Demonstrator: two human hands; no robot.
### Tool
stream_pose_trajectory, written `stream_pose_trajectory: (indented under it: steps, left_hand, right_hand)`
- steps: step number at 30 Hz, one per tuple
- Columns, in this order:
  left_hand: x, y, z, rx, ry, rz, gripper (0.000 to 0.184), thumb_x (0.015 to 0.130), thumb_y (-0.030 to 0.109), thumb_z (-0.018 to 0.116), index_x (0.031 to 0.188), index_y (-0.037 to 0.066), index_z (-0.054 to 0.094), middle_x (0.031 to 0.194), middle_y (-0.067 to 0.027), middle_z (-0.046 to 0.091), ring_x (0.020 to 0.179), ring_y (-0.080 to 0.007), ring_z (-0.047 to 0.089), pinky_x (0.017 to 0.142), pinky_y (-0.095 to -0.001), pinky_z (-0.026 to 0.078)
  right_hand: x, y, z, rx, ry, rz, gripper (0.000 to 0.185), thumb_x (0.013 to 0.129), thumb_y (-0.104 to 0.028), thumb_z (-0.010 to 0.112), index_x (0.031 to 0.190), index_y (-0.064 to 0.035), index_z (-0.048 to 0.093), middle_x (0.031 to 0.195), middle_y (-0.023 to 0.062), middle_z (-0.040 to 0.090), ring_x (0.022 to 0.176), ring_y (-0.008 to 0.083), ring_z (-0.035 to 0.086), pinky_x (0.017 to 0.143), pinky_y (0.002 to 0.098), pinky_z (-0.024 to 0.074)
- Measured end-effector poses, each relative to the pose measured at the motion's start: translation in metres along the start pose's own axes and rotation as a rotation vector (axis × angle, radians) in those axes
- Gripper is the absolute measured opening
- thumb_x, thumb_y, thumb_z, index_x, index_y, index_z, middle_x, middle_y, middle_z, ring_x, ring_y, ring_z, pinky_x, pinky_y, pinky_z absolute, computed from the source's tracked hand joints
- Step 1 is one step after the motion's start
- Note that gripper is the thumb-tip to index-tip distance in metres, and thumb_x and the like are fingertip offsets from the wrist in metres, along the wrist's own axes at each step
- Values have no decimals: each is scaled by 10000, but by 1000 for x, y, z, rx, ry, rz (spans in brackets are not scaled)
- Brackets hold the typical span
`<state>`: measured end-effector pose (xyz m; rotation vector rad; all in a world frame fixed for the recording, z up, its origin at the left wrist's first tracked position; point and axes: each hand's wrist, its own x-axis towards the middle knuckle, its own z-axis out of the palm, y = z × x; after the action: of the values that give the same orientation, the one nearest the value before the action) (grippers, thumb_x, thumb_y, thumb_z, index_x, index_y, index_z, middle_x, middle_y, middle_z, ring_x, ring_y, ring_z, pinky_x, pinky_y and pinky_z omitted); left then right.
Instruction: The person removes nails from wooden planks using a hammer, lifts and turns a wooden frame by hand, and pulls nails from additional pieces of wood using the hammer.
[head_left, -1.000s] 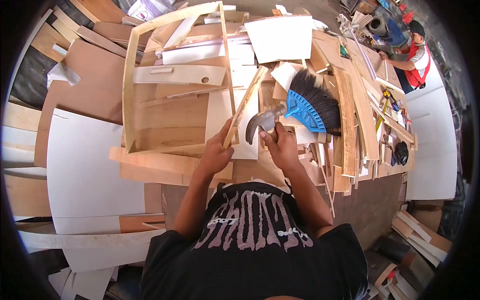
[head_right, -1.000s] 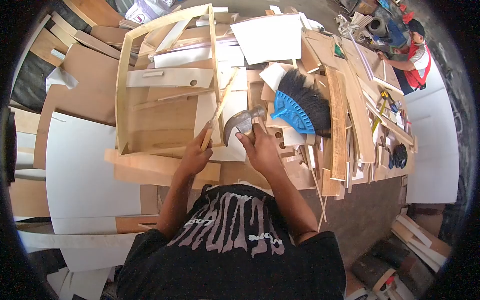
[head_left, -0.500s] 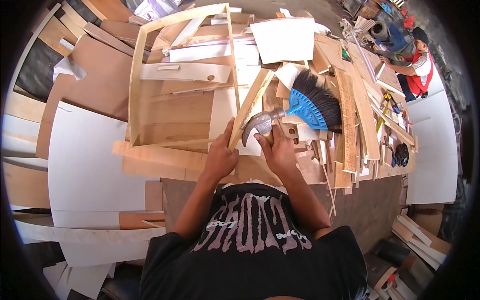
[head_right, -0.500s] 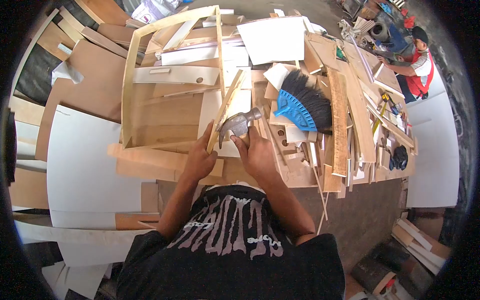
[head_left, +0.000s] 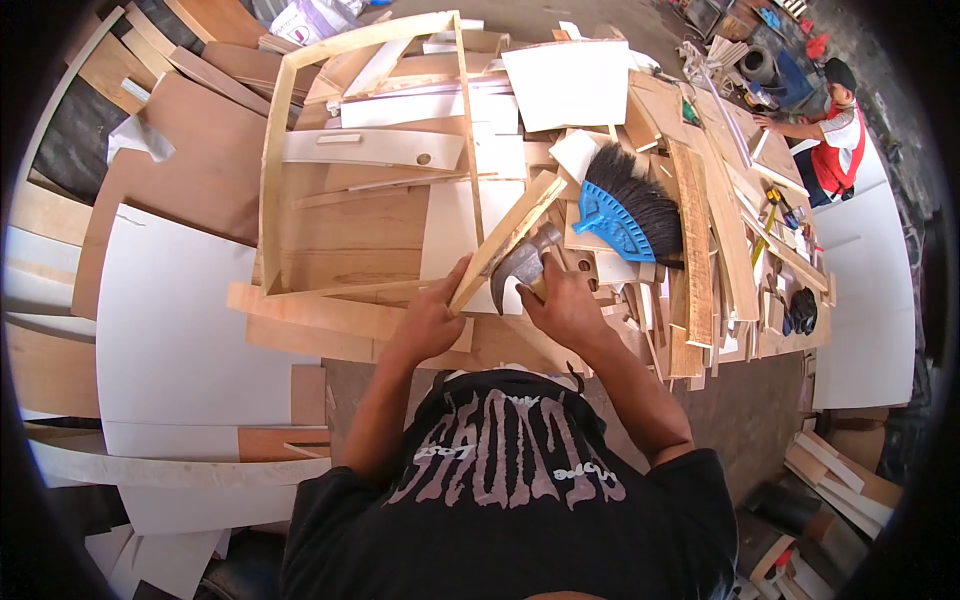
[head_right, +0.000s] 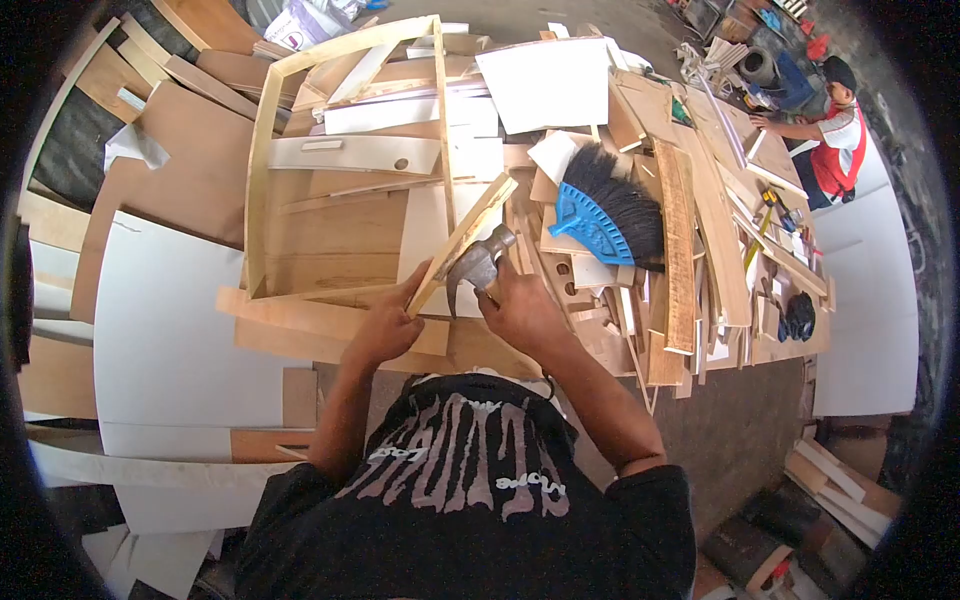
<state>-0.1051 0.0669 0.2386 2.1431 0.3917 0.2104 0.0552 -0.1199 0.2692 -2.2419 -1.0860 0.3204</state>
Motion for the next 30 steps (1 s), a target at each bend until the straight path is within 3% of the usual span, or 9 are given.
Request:
stream_pose_trajectory:
  steps: [2,6,12,15,17,20,30]
  left_hand:
    - [3,-11,2,-47,15,108,922,731,-48,521,1620,124,350,1259,-355,626,1158,-514,604,1006,-490,489]
    - [11,-12,-1,-61,-19,109,928,725,-49,520,1621,109,339,1347,-348,589,1240,-496,572,1062,-464,468]
    - [36,-20,-4,-40,-60,120,939,717,-19,558,1621,89,329,1336,-338,600,1218,-509,576,1059,-475,468]
    - [49,-21,-5,-57,-90,106,947,712,-5,572,1622,91,327,1298,-336,616,1175,-510,591,1035,-485,479]
    - [57,-22,-5,-43,-87,121,947,711,-6,570,1621,90,328,1251,-326,635,1137,-508,601,1003,-489,492]
    - [70,-38,5,-31,-51,213,946,710,-6,571,1620,97,333,1199,-317,652,1118,-501,607,986,-495,498]
    - [82,-32,2,4,-145,85,948,712,-3,574,1622,104,331,1132,-307,662,1036,-496,624,934,-516,502]
  right_hand:
    - [3,8,3,-3,-21,-52,509,900,-227,741,1184,143,536,797,344,666,781,526,677,746,572,541]
    - [12,9,-5,16,-50,-64,538,898,-213,733,1222,163,525,784,347,659,779,524,677,755,574,541]
    - [31,20,-10,-59,-3,-140,557,887,-185,722,1262,174,521,769,351,656,760,520,679,748,565,550]
    - [41,27,-13,-62,-52,-89,544,880,-196,713,1249,153,520,855,351,677,827,550,672,787,578,554]
    - [48,40,-7,-44,-9,-105,515,880,-141,704,1250,167,519,759,355,646,757,536,666,757,578,544]
    - [55,46,-11,-36,-42,-78,508,880,-119,691,1264,154,502,755,346,645,751,542,658,744,582,537]
    - [62,71,0,11,-85,-65,545,882,-152,686,1296,142,487,785,352,645,772,543,646,749,595,514]
